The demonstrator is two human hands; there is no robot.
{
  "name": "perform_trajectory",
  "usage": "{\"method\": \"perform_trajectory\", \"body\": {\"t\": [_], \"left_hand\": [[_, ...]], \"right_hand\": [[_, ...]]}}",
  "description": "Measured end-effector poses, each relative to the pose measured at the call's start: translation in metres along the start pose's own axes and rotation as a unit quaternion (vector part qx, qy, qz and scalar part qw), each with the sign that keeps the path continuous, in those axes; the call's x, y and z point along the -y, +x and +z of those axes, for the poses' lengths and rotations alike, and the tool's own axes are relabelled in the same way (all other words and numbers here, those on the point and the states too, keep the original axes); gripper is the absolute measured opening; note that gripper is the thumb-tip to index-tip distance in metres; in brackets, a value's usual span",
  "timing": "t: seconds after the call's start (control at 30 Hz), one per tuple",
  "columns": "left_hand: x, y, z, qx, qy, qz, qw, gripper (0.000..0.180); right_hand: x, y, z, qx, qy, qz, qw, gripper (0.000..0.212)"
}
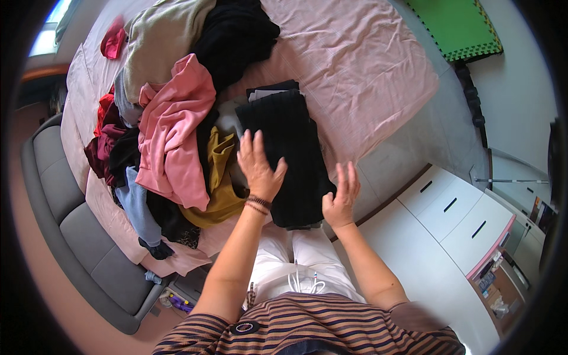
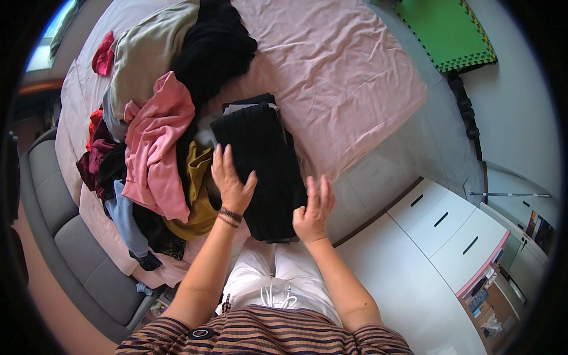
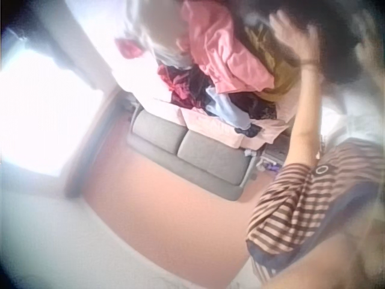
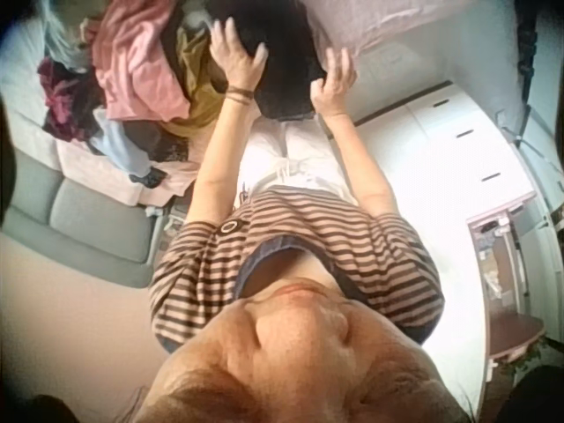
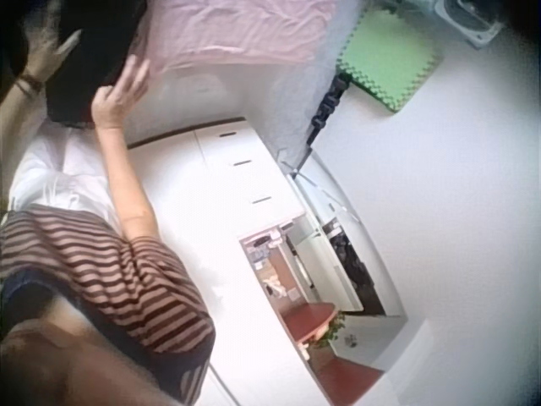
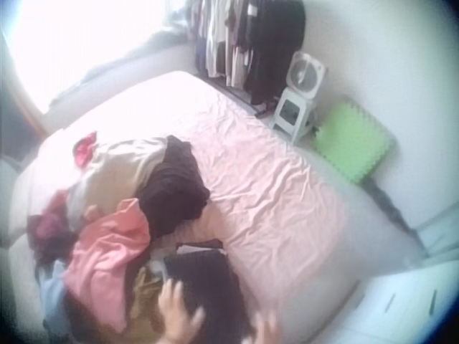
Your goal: The person folds various garments on a bed, including a dark blue item, a yellow top, a black patterned piece, a white shirt with green leaf print, and several other tops. The folded clothes are stacked on a window seat and on the bed.
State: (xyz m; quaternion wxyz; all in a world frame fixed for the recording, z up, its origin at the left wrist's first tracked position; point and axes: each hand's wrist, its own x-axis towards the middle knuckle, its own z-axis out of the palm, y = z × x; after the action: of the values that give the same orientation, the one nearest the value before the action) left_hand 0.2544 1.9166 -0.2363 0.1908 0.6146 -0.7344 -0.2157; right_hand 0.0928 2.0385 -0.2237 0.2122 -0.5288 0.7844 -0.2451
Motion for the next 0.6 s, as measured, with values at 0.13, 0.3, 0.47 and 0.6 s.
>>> {"method": "perform_trajectory", "body": {"t": [0.13, 0.3, 0.47, 0.6], "left_hand": [[-0.019, 0.067, 0.031, 0.049, 0.112, 0.1, 0.987, 0.073], [-0.004, 0.097, 0.075, 0.136, 0.171, 0.075, 0.973, 0.073], [0.014, 0.097, 0.095, 0.127, 0.186, 0.055, 0.973, 0.073], [0.018, 0.097, 0.101, 0.116, 0.194, 0.062, 0.972, 0.074]], "right_hand": [[0.025, 0.006, 0.028, 0.083, -0.022, -0.107, 0.991, 0.062], [0.003, -0.005, 0.089, 0.159, -0.107, -0.08, 0.978, 0.067], [-0.009, -0.004, 0.109, 0.126, -0.104, -0.096, 0.982, 0.067], [-0.012, -0.003, 0.113, 0.121, -0.101, -0.095, 0.983, 0.066]]}}
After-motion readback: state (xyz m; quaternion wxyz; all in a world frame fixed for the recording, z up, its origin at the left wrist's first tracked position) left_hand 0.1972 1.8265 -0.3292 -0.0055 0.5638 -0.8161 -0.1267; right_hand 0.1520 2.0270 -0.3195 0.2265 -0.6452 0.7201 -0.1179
